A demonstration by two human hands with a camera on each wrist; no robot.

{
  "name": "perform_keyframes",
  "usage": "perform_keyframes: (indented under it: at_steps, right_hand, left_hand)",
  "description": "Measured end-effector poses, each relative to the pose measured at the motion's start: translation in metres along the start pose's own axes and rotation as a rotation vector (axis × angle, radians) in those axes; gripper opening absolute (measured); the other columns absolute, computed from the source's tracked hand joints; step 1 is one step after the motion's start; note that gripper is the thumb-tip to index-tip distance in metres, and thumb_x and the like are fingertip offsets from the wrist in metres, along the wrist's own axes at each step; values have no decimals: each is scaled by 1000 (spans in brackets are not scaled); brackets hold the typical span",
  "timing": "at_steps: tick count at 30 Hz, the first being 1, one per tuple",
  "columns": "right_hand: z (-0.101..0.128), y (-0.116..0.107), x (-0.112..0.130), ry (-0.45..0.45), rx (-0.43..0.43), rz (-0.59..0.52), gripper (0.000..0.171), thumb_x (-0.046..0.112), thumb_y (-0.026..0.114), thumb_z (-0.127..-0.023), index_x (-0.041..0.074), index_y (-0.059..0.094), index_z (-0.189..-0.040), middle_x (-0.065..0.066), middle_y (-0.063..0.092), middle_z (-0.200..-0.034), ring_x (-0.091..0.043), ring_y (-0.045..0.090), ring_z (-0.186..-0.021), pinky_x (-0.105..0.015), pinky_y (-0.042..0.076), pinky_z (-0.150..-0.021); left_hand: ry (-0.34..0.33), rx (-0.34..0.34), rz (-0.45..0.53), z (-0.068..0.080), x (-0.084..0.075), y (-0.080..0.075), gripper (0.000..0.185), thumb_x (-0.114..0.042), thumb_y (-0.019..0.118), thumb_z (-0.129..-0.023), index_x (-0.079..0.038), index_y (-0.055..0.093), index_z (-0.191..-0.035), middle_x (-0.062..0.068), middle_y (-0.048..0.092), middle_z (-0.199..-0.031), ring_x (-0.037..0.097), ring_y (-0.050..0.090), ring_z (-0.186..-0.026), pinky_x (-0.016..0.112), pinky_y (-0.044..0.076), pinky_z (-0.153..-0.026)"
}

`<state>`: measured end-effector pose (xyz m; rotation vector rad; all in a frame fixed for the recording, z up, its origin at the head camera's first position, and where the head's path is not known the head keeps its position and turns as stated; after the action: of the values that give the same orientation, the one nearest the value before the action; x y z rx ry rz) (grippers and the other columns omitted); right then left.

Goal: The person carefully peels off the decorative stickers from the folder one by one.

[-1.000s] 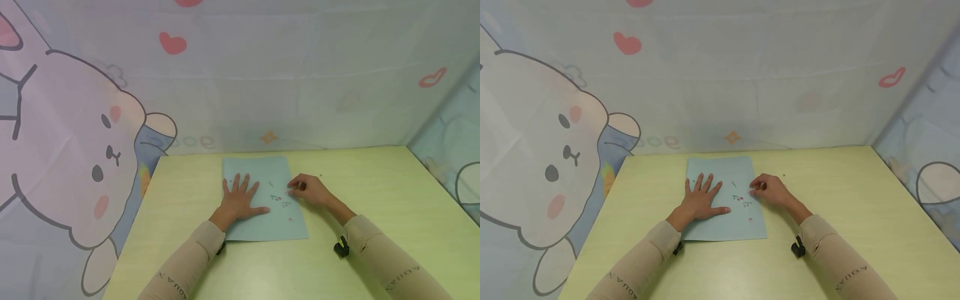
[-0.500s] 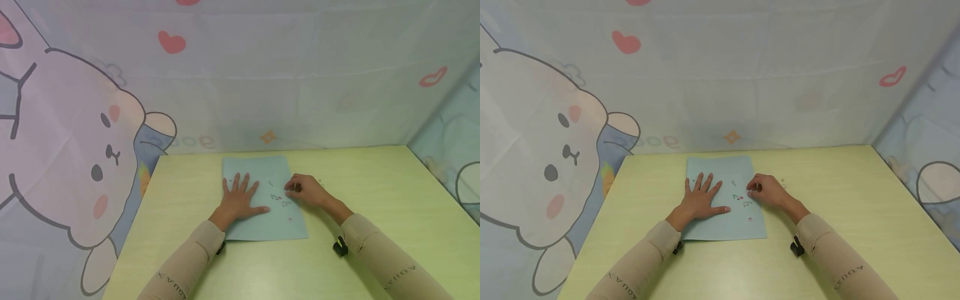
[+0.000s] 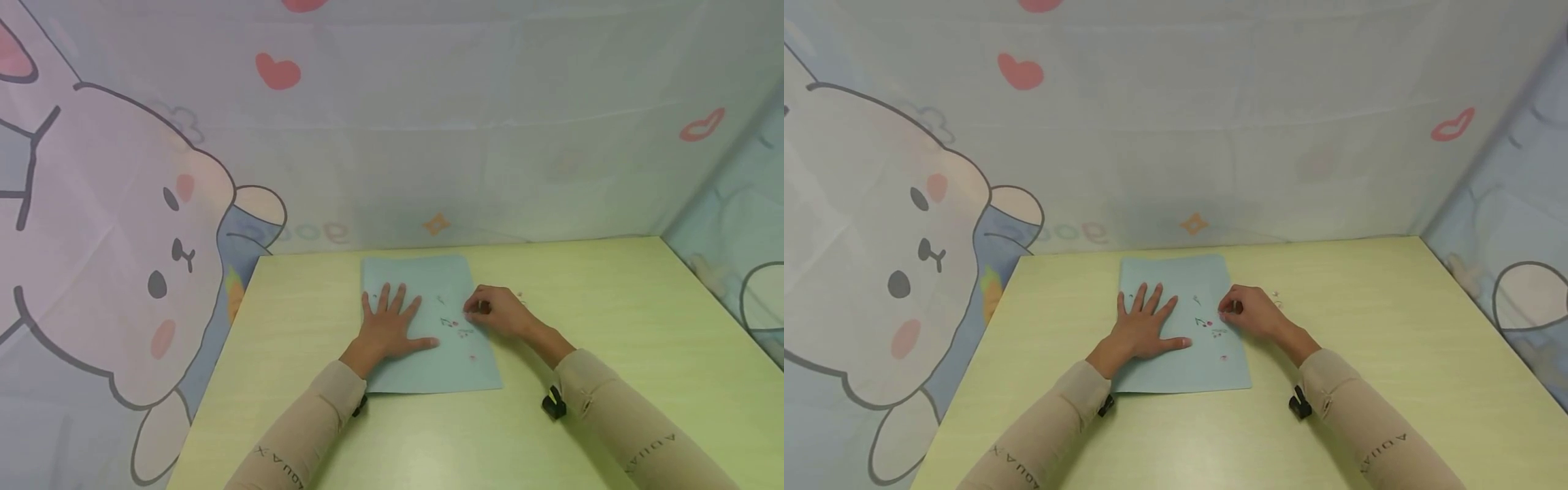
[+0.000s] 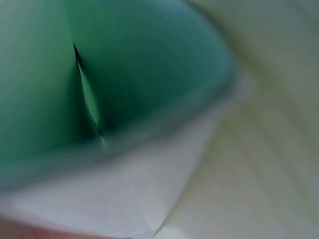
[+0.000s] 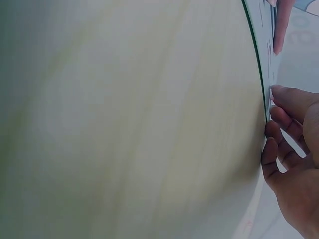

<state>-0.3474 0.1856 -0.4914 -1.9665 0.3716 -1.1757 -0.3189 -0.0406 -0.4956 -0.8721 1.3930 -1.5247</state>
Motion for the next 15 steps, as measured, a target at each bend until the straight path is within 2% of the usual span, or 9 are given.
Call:
perform_keyframes:
  at_steps: [8, 15]
  right_hand:
    - [2, 2, -9, 116, 36, -85, 9, 10, 79, -97, 9, 77, -105, 0, 68, -95, -16, 59, -84, -33, 50, -77]
    - [2, 4, -11, 157, 63, -116, 9, 10, 78, -98, 6, 74, -105, -3, 67, -96, -18, 58, -86, -33, 49, -79]
  left_hand:
    - [1, -2, -1, 1, 0, 0, 104, -90, 48, -89, -29, 27, -170, 10, 11, -178, 41, 2, -163, 74, 3, -122]
    - [5, -4, -9, 0, 0, 1, 104, -90, 47, -89, -30, 26, -171, 9, 9, -178, 41, 1, -163, 74, 2, -122]
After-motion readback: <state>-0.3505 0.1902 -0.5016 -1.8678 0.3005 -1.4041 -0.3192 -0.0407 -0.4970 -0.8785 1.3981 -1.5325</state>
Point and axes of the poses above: each hand's wrist, its own z-axis away from the middle knuckle, its own y-axis out of the palm, x = y × z, the point moved 7 cm from there along -z, towards the middle knuckle
